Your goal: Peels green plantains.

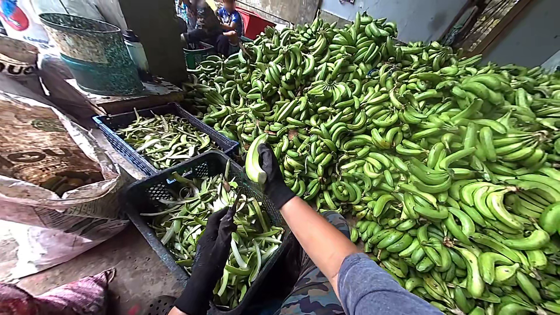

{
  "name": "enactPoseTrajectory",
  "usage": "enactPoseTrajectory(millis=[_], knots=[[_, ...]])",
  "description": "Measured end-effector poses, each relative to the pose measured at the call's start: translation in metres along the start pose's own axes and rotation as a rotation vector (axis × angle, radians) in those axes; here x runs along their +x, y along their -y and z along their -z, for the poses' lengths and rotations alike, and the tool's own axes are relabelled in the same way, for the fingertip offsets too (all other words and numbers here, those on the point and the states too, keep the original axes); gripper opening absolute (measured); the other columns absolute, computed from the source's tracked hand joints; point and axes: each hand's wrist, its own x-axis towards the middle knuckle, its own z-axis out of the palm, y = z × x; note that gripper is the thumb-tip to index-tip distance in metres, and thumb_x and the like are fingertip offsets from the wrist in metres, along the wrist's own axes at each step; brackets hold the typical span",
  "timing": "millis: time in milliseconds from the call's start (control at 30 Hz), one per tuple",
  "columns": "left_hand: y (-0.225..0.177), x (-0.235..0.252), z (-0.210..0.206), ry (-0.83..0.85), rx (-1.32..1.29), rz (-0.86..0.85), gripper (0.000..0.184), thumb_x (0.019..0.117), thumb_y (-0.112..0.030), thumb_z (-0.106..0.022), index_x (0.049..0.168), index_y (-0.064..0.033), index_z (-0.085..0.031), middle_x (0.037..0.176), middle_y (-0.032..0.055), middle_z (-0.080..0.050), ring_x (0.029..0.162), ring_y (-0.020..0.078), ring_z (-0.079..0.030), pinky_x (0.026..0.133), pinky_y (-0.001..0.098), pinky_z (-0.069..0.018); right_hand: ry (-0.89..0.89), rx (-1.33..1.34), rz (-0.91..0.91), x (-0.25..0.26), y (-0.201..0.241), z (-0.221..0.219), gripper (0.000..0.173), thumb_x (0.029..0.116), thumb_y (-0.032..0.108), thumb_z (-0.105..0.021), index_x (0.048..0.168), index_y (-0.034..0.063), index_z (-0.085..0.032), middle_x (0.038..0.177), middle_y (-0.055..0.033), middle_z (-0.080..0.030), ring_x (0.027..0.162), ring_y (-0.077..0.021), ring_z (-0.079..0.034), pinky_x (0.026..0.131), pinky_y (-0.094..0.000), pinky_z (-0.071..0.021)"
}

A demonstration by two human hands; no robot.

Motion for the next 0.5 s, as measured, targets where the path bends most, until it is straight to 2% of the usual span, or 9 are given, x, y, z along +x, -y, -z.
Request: enactPoseTrajectory(millis=[67,167,233,267,300,333,433,467,500], knots=[[0.0,0.0,0.0,-0.003,0.003,-0.006,0.063,0.1,-0.061,-0.045,0.14,-0.0137,-0.054,0.098,0.0009,-0.067,0.079,0.0111,-0.064,0.067,0.0315,-0.0543,0.029,0.09,-0.049,0.008,0.012,-0.008,0.048,0.1078,0.043,-0.035,0.144,0.0124,-0.046,0.12,-0.0102,-0.062,0.1,-0.0164,-0.062,0.086,-0.0403,-0.0548],[0.003,0.003,0.002,-0.03,0.009,-0.024,0.056,0.0997,-0.062,-0.049,0.132,-0.0181,-0.06,0.099,0.0,-0.068,0.083,0.0108,-0.065,0.071,0.0326,-0.0554,0.085,0.022,-0.023,0.011,0.006,-0.014,0.049,0.1069,0.046,-0.037,0.143,0.0138,-0.048,0.116,-0.0109,-0.064,0.097,-0.0179,-0.064,0.083,-0.0417,-0.0557],[0.002,0.005,0.004,-0.051,0.0,-0.042,0.052,0.1005,-0.06,-0.05,0.13,-0.0187,-0.062,0.096,-0.0006,-0.067,0.082,0.0103,-0.065,0.071,0.0316,-0.0551,0.1,-0.08,0.026,0.008,-0.011,-0.015,0.045,0.1093,0.039,-0.038,0.146,0.0143,-0.047,0.128,-0.0119,-0.062,0.109,-0.0206,-0.063,0.092,-0.0448,-0.0543],[0.002,0.005,0.005,-0.061,0.0,-0.046,0.052,0.1009,-0.06,-0.05,0.13,-0.0187,-0.062,0.096,-0.0007,-0.067,0.081,0.0103,-0.065,0.07,0.0315,-0.0546,0.109,-0.13,0.034,0.006,-0.024,-0.014,0.044,0.1095,0.037,-0.039,0.148,0.0181,-0.046,0.136,-0.0102,-0.06,0.116,-0.021,-0.061,0.096,-0.046,-0.0528],[0.001,0.005,0.006,-0.065,0.008,-0.049,0.052,0.1011,-0.059,-0.049,0.13,-0.0185,-0.062,0.095,-0.001,-0.067,0.081,0.0099,-0.064,0.069,0.0311,-0.0542,0.098,-0.146,0.037,0.003,-0.032,-0.015,0.043,0.1094,0.035,-0.039,0.148,0.0174,-0.046,0.137,-0.0114,-0.059,0.117,-0.0226,-0.061,0.097,-0.0472,-0.0519],[0.002,0.005,0.007,-0.071,0.018,-0.053,0.053,0.1008,-0.06,-0.049,0.129,-0.0179,-0.062,0.095,-0.001,-0.067,0.08,0.0095,-0.064,0.069,0.0309,-0.0542,0.068,-0.141,0.036,0.0,-0.034,-0.018,0.042,0.1091,0.032,-0.039,0.145,0.0133,-0.048,0.134,-0.014,-0.06,0.115,-0.024,-0.061,0.095,-0.0468,-0.0519],[0.005,0.003,0.008,-0.069,0.064,-0.066,0.06,0.0983,-0.066,-0.047,0.129,-0.0166,-0.062,0.093,-0.0017,-0.067,0.077,0.0076,-0.063,0.067,0.0299,-0.0541,0.034,-0.133,0.008,-0.009,-0.039,-0.02,0.038,0.1084,0.016,-0.039,0.141,-0.0013,-0.048,0.134,-0.0226,-0.057,0.122,-0.0269,-0.057,0.105,-0.0435,-0.0468],[0.007,0.003,0.009,-0.07,0.077,-0.072,0.061,0.0979,-0.067,-0.047,0.129,-0.0167,-0.062,0.093,-0.0016,-0.067,0.076,0.0075,-0.063,0.066,0.0299,-0.0539,0.023,-0.124,-0.002,-0.011,-0.044,-0.02,0.038,0.1073,0.012,-0.04,0.141,-0.0043,-0.048,0.133,-0.0246,-0.057,0.122,-0.0276,-0.057,0.105,-0.0431,-0.0465],[0.008,0.003,0.009,-0.07,0.082,-0.081,0.061,0.0982,-0.067,-0.046,0.13,-0.017,-0.062,0.092,-0.0015,-0.067,0.075,0.0077,-0.063,0.065,0.0299,-0.0533,0.009,-0.086,-0.03,-0.012,-0.05,-0.02,0.039,0.1078,0.014,-0.038,0.141,-0.004,-0.047,0.133,-0.0239,-0.057,0.121,-0.0261,-0.057,0.105,-0.0418,-0.0468]])
